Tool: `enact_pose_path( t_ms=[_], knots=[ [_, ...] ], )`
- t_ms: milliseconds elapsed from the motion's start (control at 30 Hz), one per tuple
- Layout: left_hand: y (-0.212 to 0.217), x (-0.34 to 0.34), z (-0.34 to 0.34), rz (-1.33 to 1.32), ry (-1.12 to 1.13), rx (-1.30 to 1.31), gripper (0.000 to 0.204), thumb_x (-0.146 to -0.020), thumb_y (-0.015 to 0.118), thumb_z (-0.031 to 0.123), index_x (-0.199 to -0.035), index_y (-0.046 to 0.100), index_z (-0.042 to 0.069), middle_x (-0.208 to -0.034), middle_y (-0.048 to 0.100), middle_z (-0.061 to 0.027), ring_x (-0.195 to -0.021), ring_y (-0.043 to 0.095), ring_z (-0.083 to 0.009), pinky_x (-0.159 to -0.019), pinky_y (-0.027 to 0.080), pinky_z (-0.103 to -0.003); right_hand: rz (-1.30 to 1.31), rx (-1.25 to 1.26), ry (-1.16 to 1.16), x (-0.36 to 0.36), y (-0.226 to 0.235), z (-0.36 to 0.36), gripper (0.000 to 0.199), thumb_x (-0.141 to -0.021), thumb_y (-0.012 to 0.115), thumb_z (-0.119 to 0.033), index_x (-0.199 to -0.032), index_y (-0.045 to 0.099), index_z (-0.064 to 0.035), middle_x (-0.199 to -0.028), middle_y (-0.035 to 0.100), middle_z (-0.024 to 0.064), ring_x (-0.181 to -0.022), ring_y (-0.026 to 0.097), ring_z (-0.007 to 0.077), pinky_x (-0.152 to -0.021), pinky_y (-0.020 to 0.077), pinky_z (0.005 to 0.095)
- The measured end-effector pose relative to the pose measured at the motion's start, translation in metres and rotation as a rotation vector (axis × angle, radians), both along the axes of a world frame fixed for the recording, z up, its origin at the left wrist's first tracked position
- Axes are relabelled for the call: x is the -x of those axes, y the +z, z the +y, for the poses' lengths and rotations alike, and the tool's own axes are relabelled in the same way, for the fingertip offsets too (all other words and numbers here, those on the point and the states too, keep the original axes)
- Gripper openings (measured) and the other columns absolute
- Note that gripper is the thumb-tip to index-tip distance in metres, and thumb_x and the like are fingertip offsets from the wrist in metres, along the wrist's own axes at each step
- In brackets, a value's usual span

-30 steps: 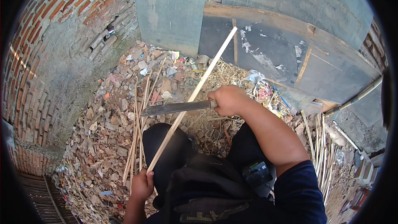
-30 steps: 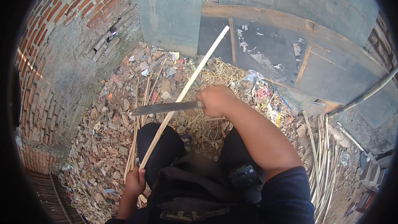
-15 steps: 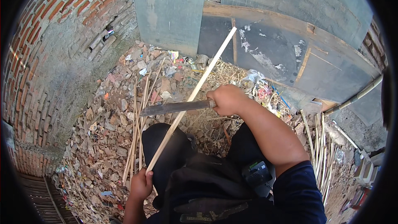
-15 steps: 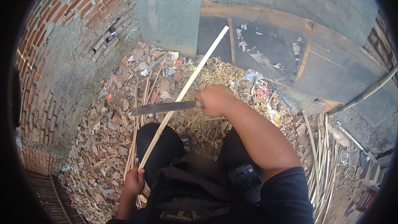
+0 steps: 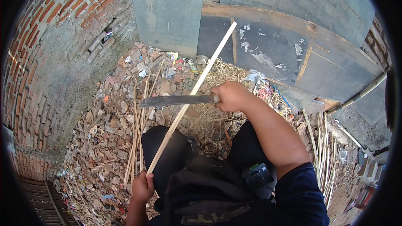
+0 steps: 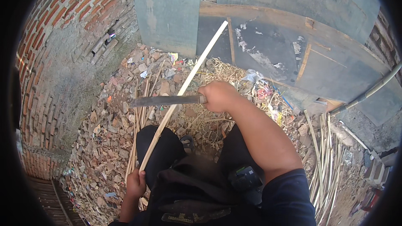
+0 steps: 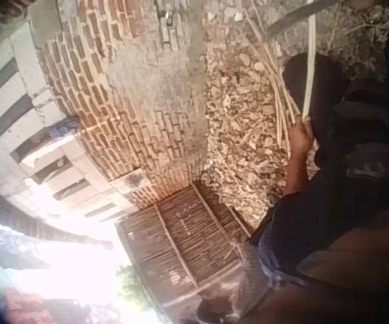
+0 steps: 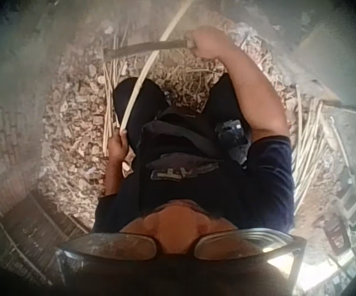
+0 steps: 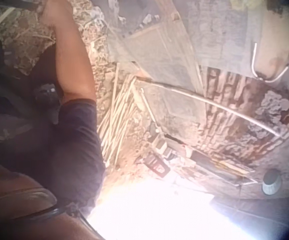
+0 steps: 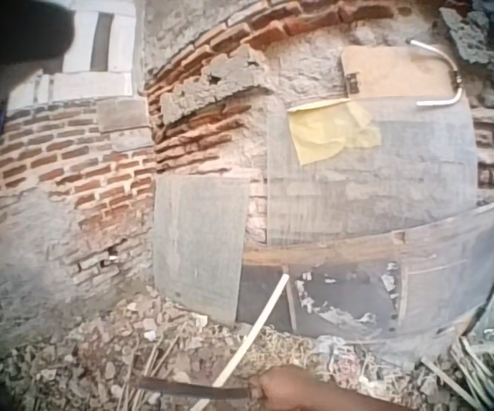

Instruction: The person shaves a strip of bamboo by holding it in one hand and scraping along its length using a knife.

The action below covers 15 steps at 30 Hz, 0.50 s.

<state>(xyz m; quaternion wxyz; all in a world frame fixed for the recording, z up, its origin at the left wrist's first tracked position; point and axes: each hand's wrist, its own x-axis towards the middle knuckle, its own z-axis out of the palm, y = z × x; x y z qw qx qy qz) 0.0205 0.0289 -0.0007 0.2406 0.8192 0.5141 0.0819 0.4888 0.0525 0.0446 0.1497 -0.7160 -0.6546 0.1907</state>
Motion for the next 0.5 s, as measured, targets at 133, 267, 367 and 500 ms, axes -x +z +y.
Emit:
enact_pose_path(
  t_ms=[133, 267, 367, 500],
  knots=[
    [-0.005, 0.003, 0.0, 0.038, -0.003, -0.04, 0.03, -0.099, 0.058, 0.026, -0.082, 0.054, 0.001, -0.064, 0.059, -0.0249, -0.062, 0.06, -0.0486, -0.053, 0.044, -0.052, -0.096, -0.005, 0.058, -0.011, -0.005, 0.006, 0.02, -0.076, 0.066, -0.017, -0.095, 0.069, -0.0109, -0.085, 0.07, 0.0168, -0.086, 0.069, 0.0358, -0.078, 0.0545, 0.0474],
    [-0.004, 0.0, 0.004, 0.029, -0.023, -0.092, 0.031, -0.099, 0.058, 0.027, -0.081, 0.054, 0.001, -0.063, 0.059, -0.0251, -0.06, 0.06, -0.0488, -0.052, 0.044, -0.053, 0.084, -0.061, -0.423, -0.059, -0.034, 0.014, 0.026, -0.077, 0.067, -0.019, -0.099, 0.069, -0.0065, -0.09, 0.071, 0.0199, -0.09, 0.069, 0.0381, -0.082, 0.0546, 0.047],
    [0.001, 0.003, 0.006, 0.002, -0.036, 0.004, 0.031, -0.099, 0.057, 0.027, -0.082, 0.053, 0.001, -0.062, 0.059, -0.0252, -0.06, 0.059, -0.0489, -0.052, 0.043, -0.053, 0.08, -0.091, -0.406, -0.051, -0.034, 0.008, 0.029, -0.077, 0.068, -0.02, -0.102, 0.068, -0.0038, -0.094, 0.071, 0.0217, -0.092, 0.068, 0.0397, -0.085, 0.0543, 0.0467],
    [-0.002, 0.007, 0.001, -0.012, -0.021, -0.023, 0.031, -0.1, 0.056, 0.026, -0.081, 0.053, 0.001, -0.06, 0.057, -0.0247, -0.058, 0.059, -0.0483, -0.051, 0.043, -0.051, 0.04, -0.144, -0.25, -0.034, -0.018, 0.001, 0.027, -0.076, 0.069, -0.02, -0.1, 0.068, -0.0059, -0.091, 0.071, 0.0204, -0.092, 0.068, 0.0394, -0.084, 0.0543, 0.0469]
  ],
)
